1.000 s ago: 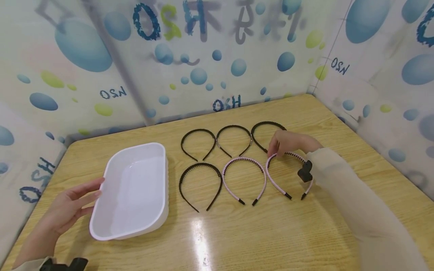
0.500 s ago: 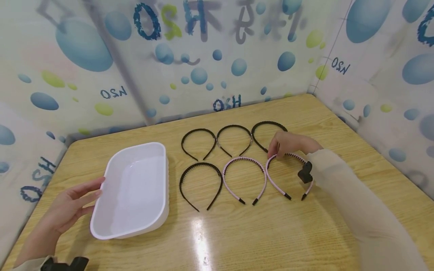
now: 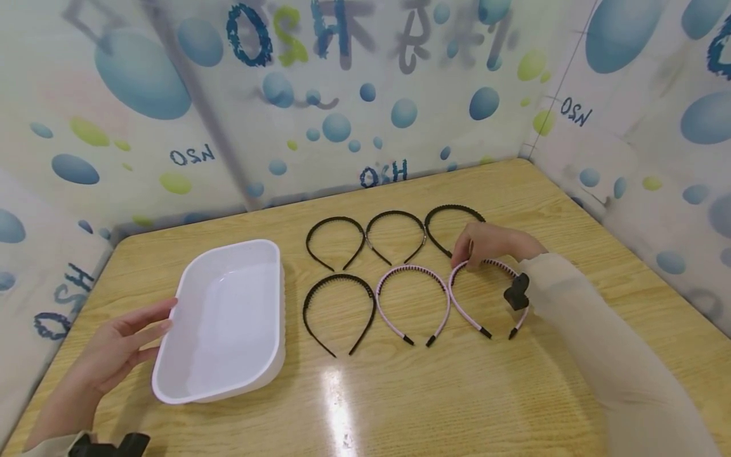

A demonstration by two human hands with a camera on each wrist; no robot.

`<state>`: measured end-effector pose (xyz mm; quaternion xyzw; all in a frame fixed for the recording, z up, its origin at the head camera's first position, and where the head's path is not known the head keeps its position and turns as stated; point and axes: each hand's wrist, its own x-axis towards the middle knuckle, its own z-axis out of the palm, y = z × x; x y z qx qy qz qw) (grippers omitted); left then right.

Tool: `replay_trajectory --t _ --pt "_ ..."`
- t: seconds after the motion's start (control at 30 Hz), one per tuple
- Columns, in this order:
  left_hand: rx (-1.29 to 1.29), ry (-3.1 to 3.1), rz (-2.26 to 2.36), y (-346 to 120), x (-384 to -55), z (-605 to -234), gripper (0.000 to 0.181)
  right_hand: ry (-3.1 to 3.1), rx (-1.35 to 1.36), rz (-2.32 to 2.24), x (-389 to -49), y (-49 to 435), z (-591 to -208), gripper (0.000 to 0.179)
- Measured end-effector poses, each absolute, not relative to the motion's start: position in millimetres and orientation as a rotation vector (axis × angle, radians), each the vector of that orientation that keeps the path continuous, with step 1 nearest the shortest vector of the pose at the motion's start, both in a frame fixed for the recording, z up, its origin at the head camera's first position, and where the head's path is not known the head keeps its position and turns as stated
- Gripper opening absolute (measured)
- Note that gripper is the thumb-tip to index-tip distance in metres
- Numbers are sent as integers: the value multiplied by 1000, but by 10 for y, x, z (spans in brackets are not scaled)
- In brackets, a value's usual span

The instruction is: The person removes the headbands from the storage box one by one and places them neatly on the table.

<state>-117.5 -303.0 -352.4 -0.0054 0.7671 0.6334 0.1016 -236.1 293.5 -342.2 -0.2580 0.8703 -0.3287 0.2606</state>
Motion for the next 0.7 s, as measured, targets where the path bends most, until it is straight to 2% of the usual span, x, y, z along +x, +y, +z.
replay_trajectory --t 0.3,0.53,0.7 --pt "58 2245 1904 -3065 -1159 -3547 36 2411 -686 -918 -2370 3084 -3293 30" --pt "127 2363 1760 -3134 -1171 -3536 35 2506 -660 -917 -2372 3285 -3195 35" --pt "157 2358 1871 -3265 -1207 -3514 29 2607 -607 -853 -2391 3415 -3132 40"
